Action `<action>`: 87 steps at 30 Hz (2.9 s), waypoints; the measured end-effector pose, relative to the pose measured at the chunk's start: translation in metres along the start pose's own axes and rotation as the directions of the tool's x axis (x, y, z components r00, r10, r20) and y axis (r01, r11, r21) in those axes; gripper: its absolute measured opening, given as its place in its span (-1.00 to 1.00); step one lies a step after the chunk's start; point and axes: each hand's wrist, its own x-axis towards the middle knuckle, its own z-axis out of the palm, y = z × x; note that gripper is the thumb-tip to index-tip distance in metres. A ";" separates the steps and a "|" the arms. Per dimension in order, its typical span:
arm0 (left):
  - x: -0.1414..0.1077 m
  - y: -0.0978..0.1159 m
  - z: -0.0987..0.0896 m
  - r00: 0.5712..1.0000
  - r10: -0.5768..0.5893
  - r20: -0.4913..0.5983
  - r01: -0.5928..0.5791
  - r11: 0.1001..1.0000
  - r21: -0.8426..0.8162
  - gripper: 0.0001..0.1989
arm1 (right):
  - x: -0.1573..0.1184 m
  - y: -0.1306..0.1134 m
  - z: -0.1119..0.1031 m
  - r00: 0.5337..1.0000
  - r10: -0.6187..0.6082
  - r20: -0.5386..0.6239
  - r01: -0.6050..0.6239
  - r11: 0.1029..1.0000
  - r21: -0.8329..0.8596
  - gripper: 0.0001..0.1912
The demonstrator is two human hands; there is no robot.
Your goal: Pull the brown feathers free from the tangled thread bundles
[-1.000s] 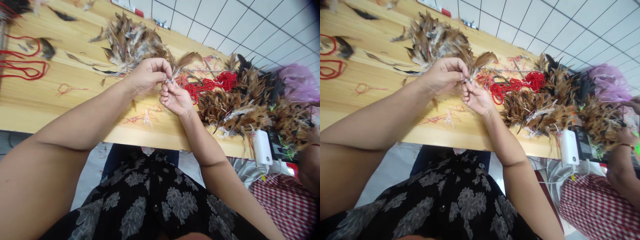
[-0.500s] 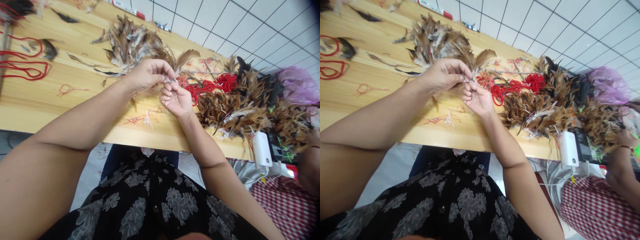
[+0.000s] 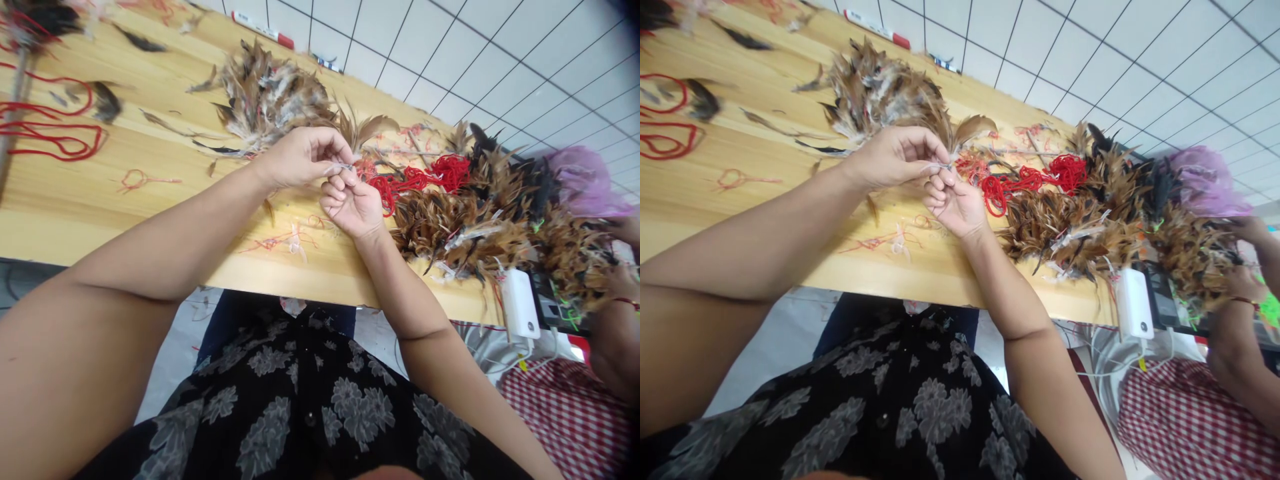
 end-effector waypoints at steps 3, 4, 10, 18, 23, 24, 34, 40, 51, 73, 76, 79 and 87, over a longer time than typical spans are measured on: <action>-0.001 0.001 0.001 1.000 -0.024 -0.008 0.024 0.999 0.041 -0.76 | -0.001 0.001 0.002 0.999 -0.004 -0.033 0.004 1.000 -0.009 -0.60; -0.001 0.002 0.002 1.000 -0.027 -0.013 0.028 0.999 0.046 -0.78 | -0.002 0.001 0.003 0.999 -0.008 -0.051 0.007 1.000 -0.016 -0.60; -0.006 0.006 0.011 0.996 -0.006 -0.088 0.015 0.994 0.105 -0.84 | -0.003 0.004 0.008 0.995 -0.028 -0.097 0.020 0.997 -0.079 -0.60; -0.006 0.009 0.015 0.984 -0.059 -0.165 0.071 0.995 0.066 -0.80 | -0.002 0.004 0.005 0.996 -0.040 -0.083 0.031 0.994 -0.109 -0.59; -0.005 0.013 0.013 0.987 -0.101 -0.128 0.106 0.994 0.037 -0.85 | -0.001 0.005 0.004 0.996 -0.028 -0.082 0.021 0.997 -0.077 -0.62; -0.006 0.013 0.012 0.986 -0.128 -0.110 0.132 0.991 0.032 -0.85 | 0.000 0.005 0.004 0.996 -0.026 -0.083 0.019 0.997 -0.077 -0.62; -0.005 0.003 -0.009 0.991 -0.135 -0.011 0.135 0.991 -0.022 -0.74 | 0.000 0.006 0.009 0.990 -0.014 -0.142 0.004 0.997 -0.076 -0.63; -0.003 -0.001 -0.011 0.994 -0.105 0.006 0.105 0.994 0.032 -0.77 | 0.003 0.006 0.003 0.995 -0.012 -0.103 0.001 0.995 -0.103 -0.65; -0.006 0.017 0.001 0.981 -0.172 -0.092 0.176 0.984 0.034 -0.79 | -0.001 0.007 0.012 0.982 -0.037 -0.184 0.017 0.994 -0.109 -0.59; -0.005 0.005 -0.002 0.978 -0.184 -0.099 0.190 0.981 0.050 -0.63 | -0.004 0.009 0.014 0.989 -0.019 -0.146 0.005 0.996 -0.093 -0.56; -0.005 0.005 0.003 0.979 -0.148 -0.142 0.154 0.987 0.038 -0.69 | -0.005 0.010 0.016 0.988 0.008 -0.156 -0.021 0.996 -0.083 -0.55; -0.008 0.014 0.009 0.969 -0.188 -0.161 0.194 0.981 0.017 -0.75 | -0.003 0.010 0.014 0.987 0.014 -0.161 -0.031 0.994 -0.104 -0.55; -0.014 0.030 0.013 0.932 -0.341 -0.123 0.336 0.940 -0.060 -0.63 | 0.002 0.010 0.008 0.990 -0.005 -0.138 -0.018 0.986 -0.163 -0.57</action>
